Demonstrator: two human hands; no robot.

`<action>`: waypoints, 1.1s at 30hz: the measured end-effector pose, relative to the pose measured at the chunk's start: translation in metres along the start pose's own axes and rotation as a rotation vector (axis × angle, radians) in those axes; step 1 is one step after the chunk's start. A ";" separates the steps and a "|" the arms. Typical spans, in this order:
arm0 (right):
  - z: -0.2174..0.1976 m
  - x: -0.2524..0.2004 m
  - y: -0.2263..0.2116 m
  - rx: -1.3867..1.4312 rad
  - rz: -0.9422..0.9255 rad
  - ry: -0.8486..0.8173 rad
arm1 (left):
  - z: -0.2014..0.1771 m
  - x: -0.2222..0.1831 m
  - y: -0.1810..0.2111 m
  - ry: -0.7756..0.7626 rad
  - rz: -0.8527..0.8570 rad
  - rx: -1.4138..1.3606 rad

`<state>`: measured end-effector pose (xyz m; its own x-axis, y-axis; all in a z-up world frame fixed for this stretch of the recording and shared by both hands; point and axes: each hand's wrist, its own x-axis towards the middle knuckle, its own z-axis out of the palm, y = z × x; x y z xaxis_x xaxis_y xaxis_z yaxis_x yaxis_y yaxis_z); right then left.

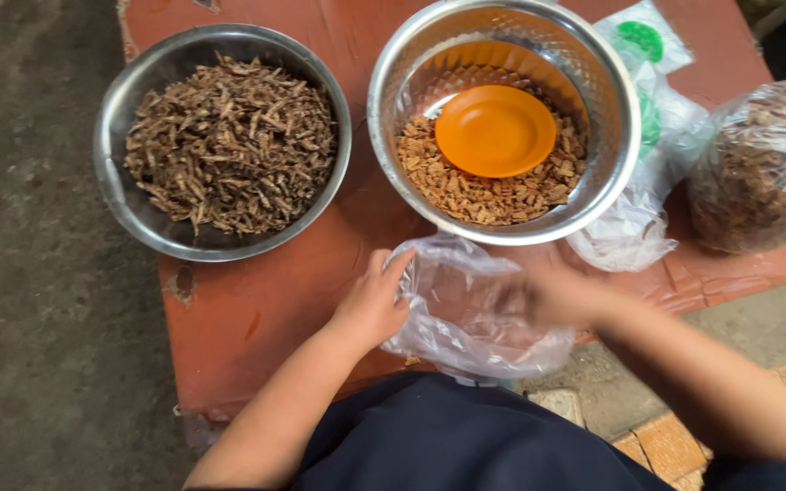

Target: The person scoops dried fish from a metal bowl into a plastic bag using an orange scoop, then ties the bag. They repeat the process with a second type of dried fish from another bowl, filling and tying additional bags.

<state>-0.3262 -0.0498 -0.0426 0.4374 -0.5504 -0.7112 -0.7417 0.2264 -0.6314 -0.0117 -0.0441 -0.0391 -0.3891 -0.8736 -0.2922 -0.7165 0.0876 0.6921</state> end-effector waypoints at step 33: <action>-0.209 0.200 0.013 -0.296 0.288 0.813 | 0.007 0.013 -0.018 -0.060 0.078 -0.246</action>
<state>-0.3548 -0.3249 -0.1287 -0.1950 -0.9269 -0.3206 -0.9160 0.2890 -0.2783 -0.0075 -0.0541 -0.0600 -0.4767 -0.8383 -0.2647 -0.5235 0.0287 0.8516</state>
